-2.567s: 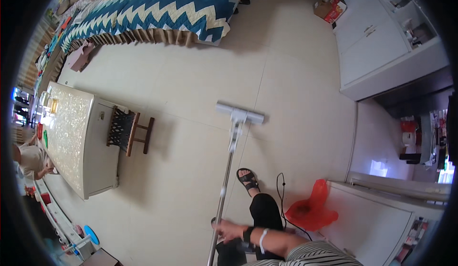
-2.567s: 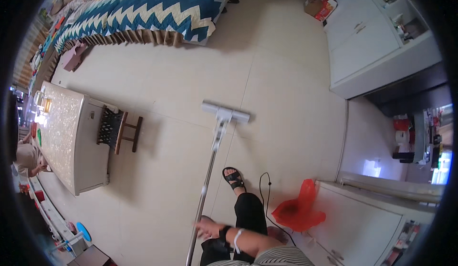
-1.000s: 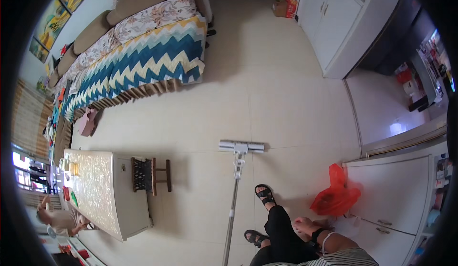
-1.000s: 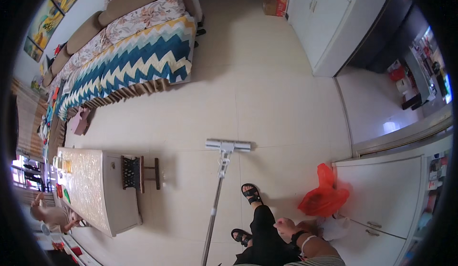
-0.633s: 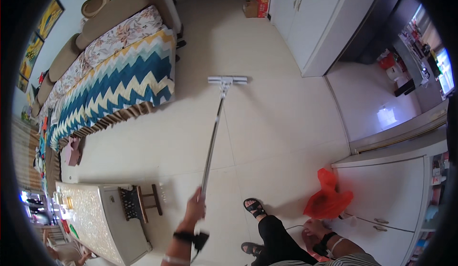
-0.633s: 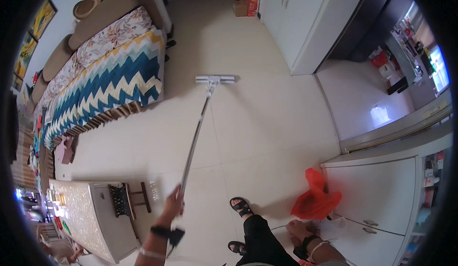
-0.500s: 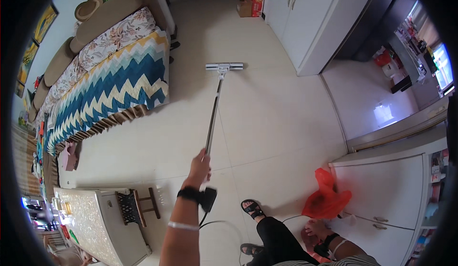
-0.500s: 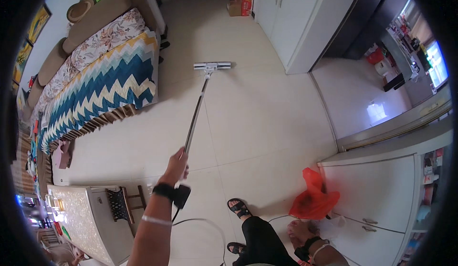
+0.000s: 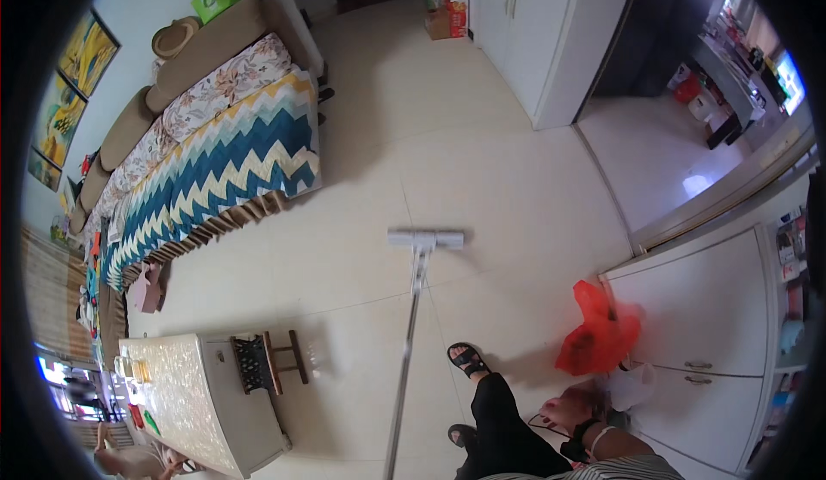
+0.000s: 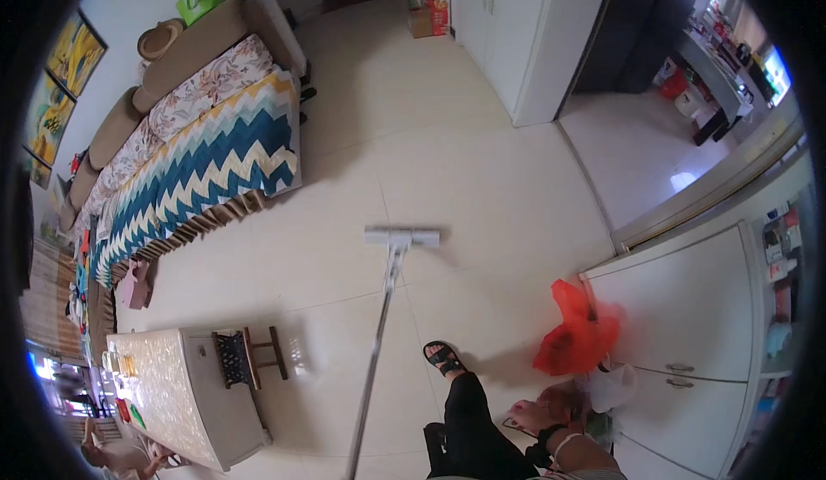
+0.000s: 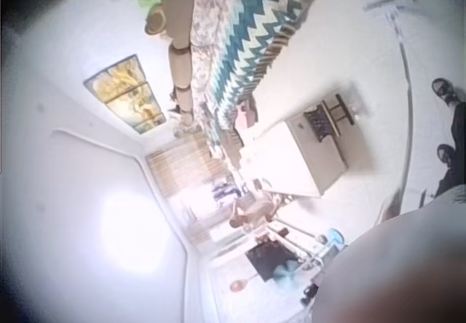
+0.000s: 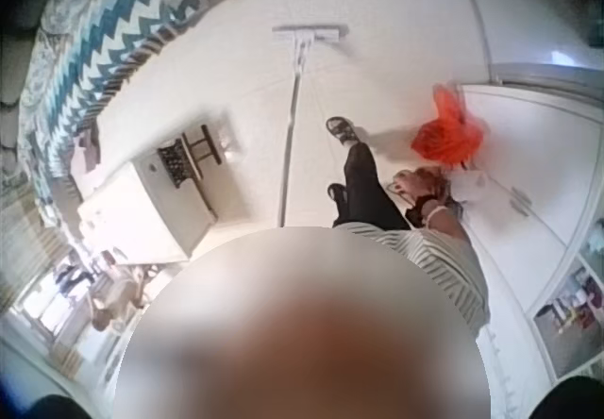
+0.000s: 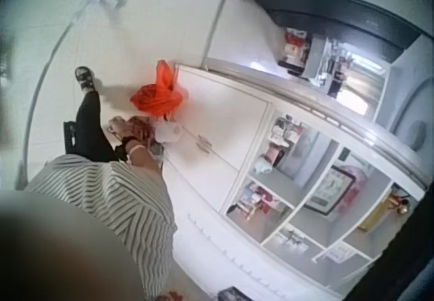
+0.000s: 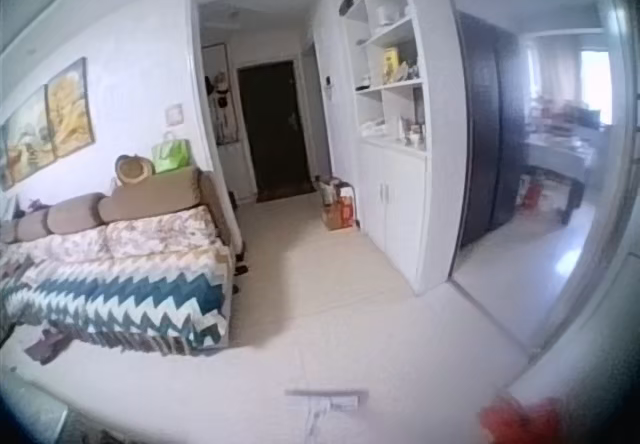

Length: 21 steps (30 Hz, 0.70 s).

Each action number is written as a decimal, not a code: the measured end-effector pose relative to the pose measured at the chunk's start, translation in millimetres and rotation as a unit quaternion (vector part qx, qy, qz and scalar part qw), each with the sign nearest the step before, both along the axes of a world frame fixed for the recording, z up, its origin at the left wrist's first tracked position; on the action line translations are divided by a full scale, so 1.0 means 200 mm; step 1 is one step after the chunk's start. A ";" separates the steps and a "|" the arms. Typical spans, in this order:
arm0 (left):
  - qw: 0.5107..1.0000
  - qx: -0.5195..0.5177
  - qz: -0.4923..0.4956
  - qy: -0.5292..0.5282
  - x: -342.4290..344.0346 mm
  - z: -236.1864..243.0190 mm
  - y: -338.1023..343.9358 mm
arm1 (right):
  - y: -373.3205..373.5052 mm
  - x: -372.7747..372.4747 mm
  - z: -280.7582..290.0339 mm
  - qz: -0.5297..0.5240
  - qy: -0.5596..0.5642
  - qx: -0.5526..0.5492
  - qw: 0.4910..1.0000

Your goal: The person cleans the floor across the hallway and living room using a floor squeegee, pauses to move a small wooden stool under a table by hand, and resumes squeegeeing the floor.

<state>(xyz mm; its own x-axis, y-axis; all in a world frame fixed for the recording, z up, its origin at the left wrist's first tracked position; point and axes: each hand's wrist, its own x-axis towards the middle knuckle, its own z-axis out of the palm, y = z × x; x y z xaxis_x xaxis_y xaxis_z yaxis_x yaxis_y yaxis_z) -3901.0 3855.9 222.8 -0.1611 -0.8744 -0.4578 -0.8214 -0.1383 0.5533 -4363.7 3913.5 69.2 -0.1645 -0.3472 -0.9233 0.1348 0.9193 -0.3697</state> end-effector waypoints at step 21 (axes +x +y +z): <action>0.954 0.158 -0.067 0.247 -1.91 -0.64 -2.52 | 0.15 -0.27 -0.09 -0.191 -0.008 0.045 0.981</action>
<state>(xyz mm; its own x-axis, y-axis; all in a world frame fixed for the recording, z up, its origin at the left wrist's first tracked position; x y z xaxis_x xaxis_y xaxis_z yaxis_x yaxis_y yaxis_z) -4282.0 3351.9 94.7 -0.5258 -0.6622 -0.5339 -0.4935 -0.2738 0.8255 -4418.5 3942.9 50.3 -0.2509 -0.1802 -0.9511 0.4809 0.8295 -0.2840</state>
